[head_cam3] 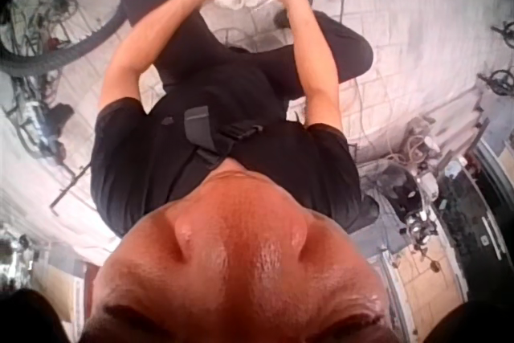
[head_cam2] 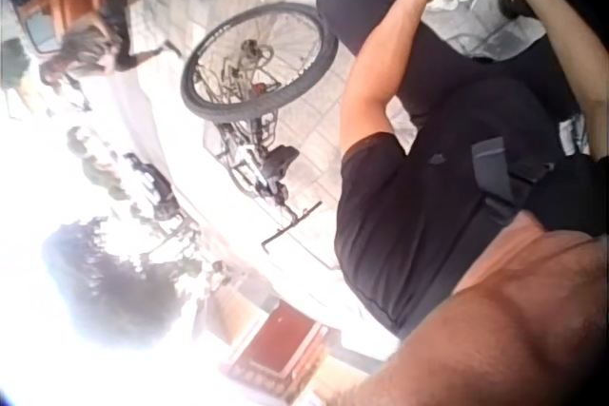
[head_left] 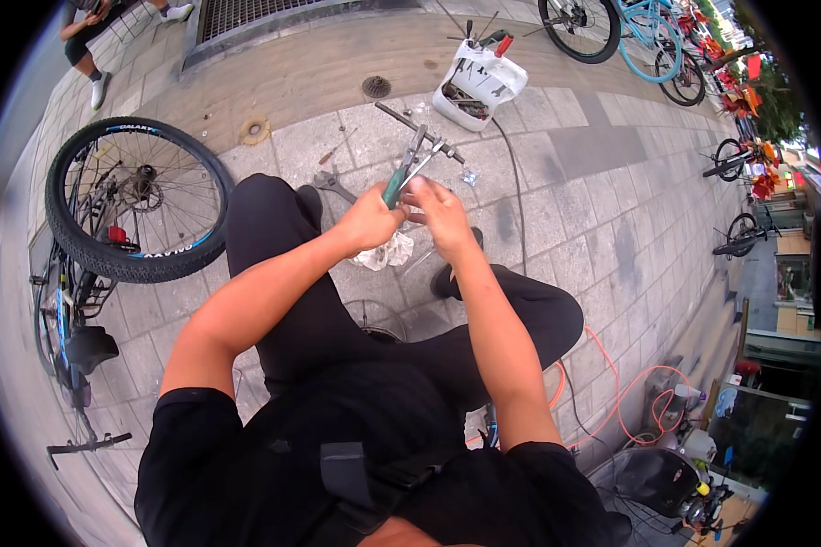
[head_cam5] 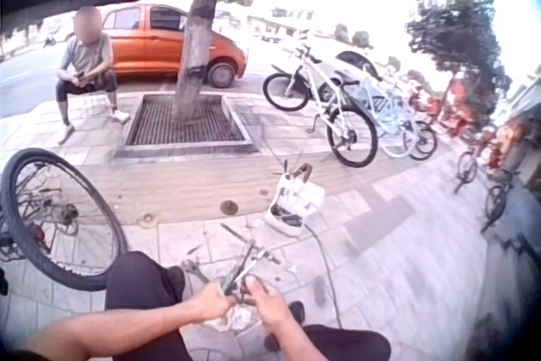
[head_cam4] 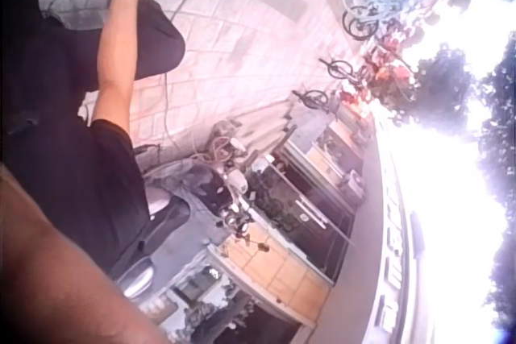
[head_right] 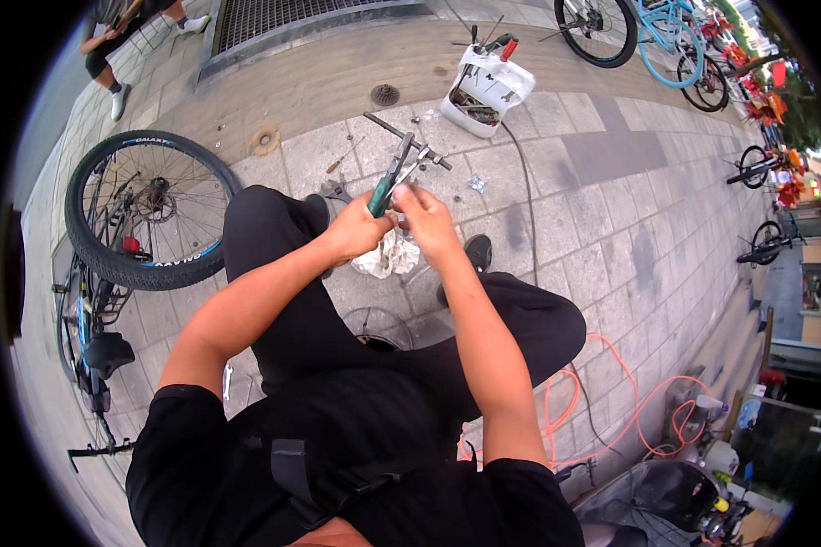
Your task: The person works on a bicycle wheel, using a wrench to adjust the axle nuts and a brush to apply grease to the hub. The person repeatedly dips the brush into a grease container and applies it to the hub area while holding the wheel.
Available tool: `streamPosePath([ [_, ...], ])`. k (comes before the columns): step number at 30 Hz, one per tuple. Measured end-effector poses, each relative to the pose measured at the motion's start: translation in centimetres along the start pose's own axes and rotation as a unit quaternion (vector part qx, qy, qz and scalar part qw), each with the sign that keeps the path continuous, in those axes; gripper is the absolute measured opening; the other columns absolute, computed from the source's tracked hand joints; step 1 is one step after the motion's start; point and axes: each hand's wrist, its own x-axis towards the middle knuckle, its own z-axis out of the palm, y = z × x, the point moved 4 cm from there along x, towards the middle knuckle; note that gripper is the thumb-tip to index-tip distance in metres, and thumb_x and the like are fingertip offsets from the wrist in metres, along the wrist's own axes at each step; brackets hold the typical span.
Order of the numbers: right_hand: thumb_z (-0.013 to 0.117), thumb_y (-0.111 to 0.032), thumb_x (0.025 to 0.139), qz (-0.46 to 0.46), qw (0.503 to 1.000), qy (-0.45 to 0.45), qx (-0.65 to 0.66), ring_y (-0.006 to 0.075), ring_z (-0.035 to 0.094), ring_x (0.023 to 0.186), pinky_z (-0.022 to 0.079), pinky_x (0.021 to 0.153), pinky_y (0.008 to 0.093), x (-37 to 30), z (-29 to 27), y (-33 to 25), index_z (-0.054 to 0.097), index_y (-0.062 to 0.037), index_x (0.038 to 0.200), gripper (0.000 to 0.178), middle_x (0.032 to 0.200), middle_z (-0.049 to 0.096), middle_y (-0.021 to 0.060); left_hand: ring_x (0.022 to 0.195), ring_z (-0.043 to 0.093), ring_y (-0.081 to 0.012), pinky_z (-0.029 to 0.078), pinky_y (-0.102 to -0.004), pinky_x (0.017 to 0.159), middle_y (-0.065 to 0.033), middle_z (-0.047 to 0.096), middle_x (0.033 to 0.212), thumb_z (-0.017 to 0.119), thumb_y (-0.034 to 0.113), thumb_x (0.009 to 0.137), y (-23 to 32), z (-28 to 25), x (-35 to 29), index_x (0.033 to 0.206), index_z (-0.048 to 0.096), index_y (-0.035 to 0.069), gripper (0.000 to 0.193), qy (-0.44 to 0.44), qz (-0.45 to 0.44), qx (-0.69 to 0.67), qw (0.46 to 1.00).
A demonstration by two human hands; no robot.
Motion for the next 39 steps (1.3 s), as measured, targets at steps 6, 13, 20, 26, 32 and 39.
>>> streamPosePath([
  [6,0.064,-0.025,0.102,-0.057,0.996,0.039,0.063,0.0148,0.067,0.091,0.054,0.077,0.0300,0.3,2.4,-1.2,0.064,0.0048,0.114,0.032,0.103,0.069,0.0065,0.090,0.060,-0.0169,0.049,-0.0344,0.081,-0.0106,0.065,0.095,0.066,0.010,0.090,-0.4,-0.6,0.4,0.117,0.058,-0.004,0.031,0.029,0.003,0.024,0.999],
  [13,0.063,-0.021,0.099,-0.056,0.996,0.072,-0.008,0.0136,0.067,0.076,0.054,0.067,0.0291,2.8,1.4,-0.4,0.063,0.0033,0.100,0.024,0.086,0.068,0.0077,0.071,0.059,-0.0132,0.049,-0.0305,0.064,-0.0028,0.057,0.085,0.062,0.019,0.098,-0.5,-1.2,-0.1,0.123,0.054,-0.001,0.033,-0.018,-0.033,0.014,0.999],
  [20,0.059,-0.017,0.100,-0.090,0.987,0.123,0.053,0.0122,0.065,0.064,0.053,0.057,0.0277,3.7,1.0,-2.5,0.061,0.0005,0.098,0.018,0.079,0.065,0.0054,0.061,0.055,-0.0108,0.047,-0.0287,0.053,-0.0016,0.055,0.083,0.056,0.022,0.104,-0.1,-0.6,0.4,0.116,0.053,0.003,0.022,-0.068,-0.053,-0.140,0.986],
  [26,0.061,-0.016,0.097,-0.131,0.978,0.155,-0.050,0.0063,0.052,0.069,0.044,0.061,0.0273,4.2,-0.8,-0.7,0.064,0.0039,0.113,0.026,0.079,0.062,0.0032,0.062,0.050,-0.0099,0.044,-0.0294,0.056,0.0006,0.053,0.074,0.059,0.029,0.102,-1.4,-1.3,1.2,0.115,0.053,0.000,0.031,-0.021,-0.046,-0.101,0.994],
  [32,0.061,-0.024,0.099,-0.186,0.929,0.231,-0.223,0.0076,0.047,0.055,0.040,0.051,0.0275,2.7,-3.6,1.6,0.063,0.0033,0.112,0.030,0.067,0.053,0.0002,0.070,0.048,-0.0094,0.044,-0.0305,0.062,0.0014,0.053,0.076,0.062,0.032,0.101,-2.7,-1.3,1.4,0.124,0.054,-0.003,0.042,0.027,-0.010,-0.039,0.999],
  [39,0.057,-0.047,0.103,0.075,0.982,0.095,0.148,0.0053,0.030,0.043,0.024,0.037,0.0237,1.7,-3.9,-2.9,0.058,-0.0013,0.108,0.046,0.064,0.034,-0.0051,0.077,0.049,-0.0114,0.046,-0.0321,0.069,-0.0020,0.054,0.080,0.063,0.032,0.100,-2.2,-1.7,0.9,0.116,0.056,-0.003,0.039,-0.015,-0.070,-0.027,0.997],
])
